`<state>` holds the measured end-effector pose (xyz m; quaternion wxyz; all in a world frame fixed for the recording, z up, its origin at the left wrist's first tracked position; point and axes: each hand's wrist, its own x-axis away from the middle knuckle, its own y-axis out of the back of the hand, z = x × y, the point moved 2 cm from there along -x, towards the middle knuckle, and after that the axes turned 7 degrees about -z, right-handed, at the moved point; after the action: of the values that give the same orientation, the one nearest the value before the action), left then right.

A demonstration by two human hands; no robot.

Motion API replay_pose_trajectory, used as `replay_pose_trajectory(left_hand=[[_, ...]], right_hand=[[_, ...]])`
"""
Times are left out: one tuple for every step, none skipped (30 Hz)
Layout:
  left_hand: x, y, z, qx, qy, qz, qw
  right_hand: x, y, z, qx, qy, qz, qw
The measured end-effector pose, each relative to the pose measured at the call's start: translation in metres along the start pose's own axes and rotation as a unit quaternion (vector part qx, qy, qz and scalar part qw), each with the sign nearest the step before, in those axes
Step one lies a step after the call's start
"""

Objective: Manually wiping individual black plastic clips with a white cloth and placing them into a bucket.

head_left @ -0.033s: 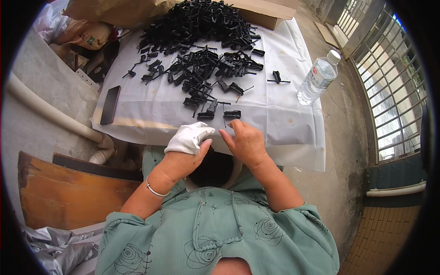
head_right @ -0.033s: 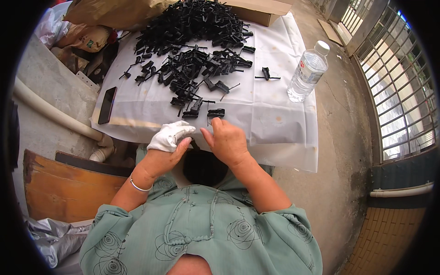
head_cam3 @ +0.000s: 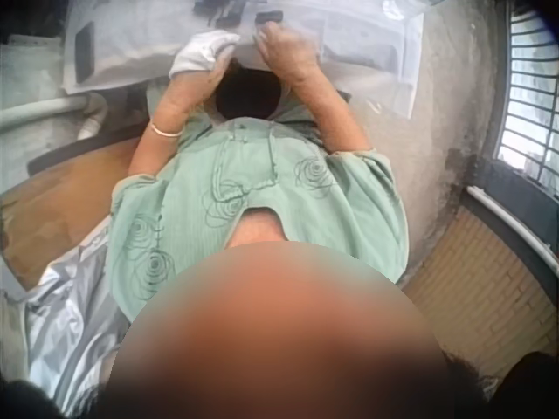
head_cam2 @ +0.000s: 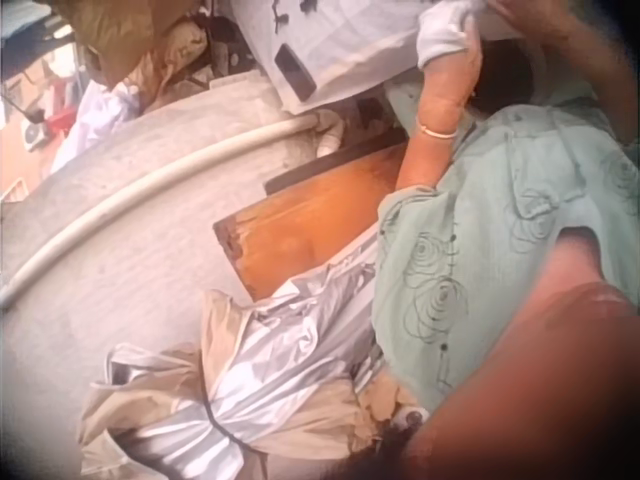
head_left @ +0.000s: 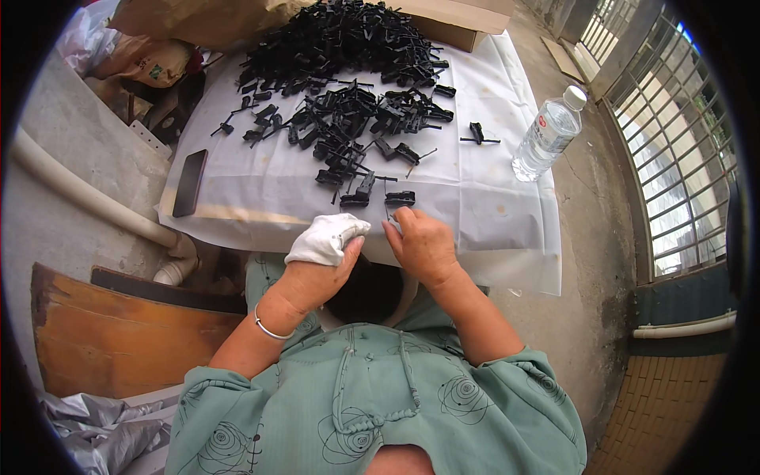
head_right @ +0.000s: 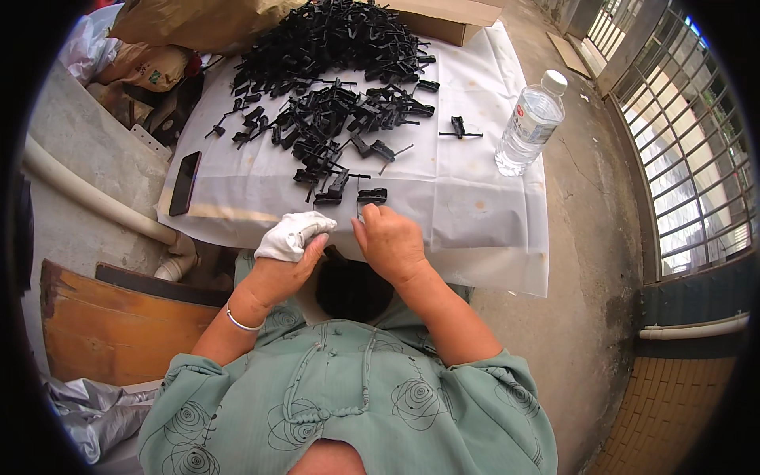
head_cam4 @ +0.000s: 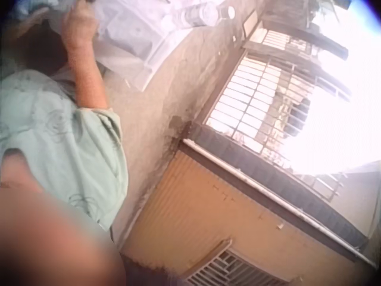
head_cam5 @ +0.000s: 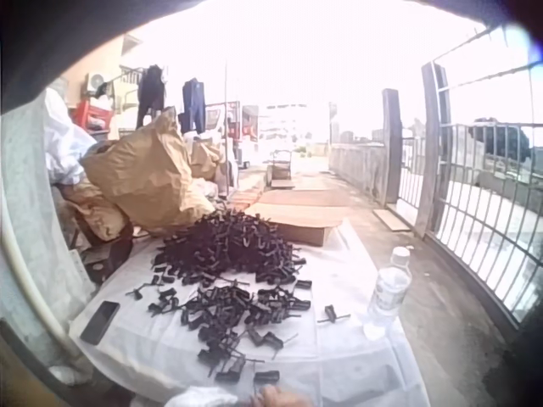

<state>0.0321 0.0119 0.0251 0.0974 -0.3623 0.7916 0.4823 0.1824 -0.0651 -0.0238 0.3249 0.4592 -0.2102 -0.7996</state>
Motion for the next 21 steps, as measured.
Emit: replay_pose_trajectory(left_hand=[[0.001, -0.003, 0.002, 0.023, 0.030, -0.005, 0.999], [0.001, -0.005, 0.003, 0.047, 0.060, -0.010, 0.997], [0.000, -0.007, 0.004, 0.073, 0.072, -0.022, 0.995], [0.001, -0.010, 0.005, 0.072, 0.074, -0.023, 0.994], [0.000, -0.012, 0.007, 0.091, 0.070, -0.048, 0.992], [-0.002, -0.013, 0.008, 0.110, 0.065, -0.073, 0.989], [-0.006, -0.014, 0.007, 0.111, 0.065, -0.073, 0.989], [-0.012, -0.015, 0.005, 0.118, 0.088, -0.052, 0.988], [-0.016, -0.017, 0.005, 0.124, 0.111, -0.032, 0.986], [-0.016, -0.020, 0.008, 0.124, 0.110, -0.033, 0.986], [-0.013, -0.028, 0.015, 0.192, 0.145, 0.001, 0.971], [-0.011, -0.034, 0.021, 0.258, 0.178, 0.034, 0.949], [-0.013, -0.035, 0.023, 0.236, 0.155, 0.057, 0.958], [-0.014, -0.036, 0.021, 0.236, 0.153, 0.058, 0.958], [-0.014, -0.037, 0.020, 0.316, 0.228, 0.059, 0.919], [-0.014, -0.038, 0.020, 0.389, 0.301, 0.057, 0.868], [-0.013, -0.038, 0.022, 0.389, 0.302, 0.057, 0.869], [-0.012, -0.038, 0.025, 0.402, 0.288, 0.060, 0.867], [-0.012, -0.037, 0.025, 0.417, 0.275, 0.065, 0.864], [-0.013, -0.036, 0.024, 0.417, 0.274, 0.067, 0.864], [-0.013, -0.033, 0.020, 0.431, 0.266, 0.071, 0.859]], right_hand=[[0.000, -0.004, -0.002, 0.018, 0.012, 0.004, 1.000], [-0.001, -0.005, -0.004, 0.037, 0.023, 0.008, 0.999], [-0.001, -0.003, -0.004, 0.037, 0.024, 0.008, 0.999], [0.000, 0.002, 0.001, 0.041, 0.042, -0.005, 0.998], [0.001, 0.007, 0.006, 0.045, 0.059, -0.017, 0.997], [0.003, 0.012, 0.011, 0.043, 0.060, -0.015, 0.997], [0.005, 0.016, 0.016, 0.025, 0.104, 0.006, 0.994], [0.006, 0.020, 0.021, 0.007, 0.147, 0.027, 0.989], [0.005, 0.022, 0.023, 0.009, 0.146, 0.027, 0.989], [0.004, 0.025, 0.028, -0.021, 0.176, 0.028, 0.984], [0.004, 0.027, 0.032, -0.050, 0.205, 0.029, 0.977], [0.003, 0.025, 0.032, -0.050, 0.206, 0.029, 0.977], [0.001, 0.022, 0.028, -0.075, 0.195, 0.027, 0.978], [0.000, 0.020, 0.025, -0.100, 0.183, 0.025, 0.978], [-0.001, 0.019, 0.024, -0.099, 0.183, 0.024, 0.978], [-0.002, 0.018, 0.023, -0.111, 0.163, 0.016, 0.980], [-0.003, 0.016, 0.021, -0.124, 0.144, 0.009, 0.982], [-0.004, 0.014, 0.021, -0.124, 0.144, 0.009, 0.982], [-0.006, 0.013, 0.017, -0.193, 0.041, 0.000, 0.980], [-0.008, 0.011, 0.011, -0.259, -0.063, -0.010, 0.964], [-0.007, 0.007, 0.004, -0.269, -0.095, 0.001, 0.958]])
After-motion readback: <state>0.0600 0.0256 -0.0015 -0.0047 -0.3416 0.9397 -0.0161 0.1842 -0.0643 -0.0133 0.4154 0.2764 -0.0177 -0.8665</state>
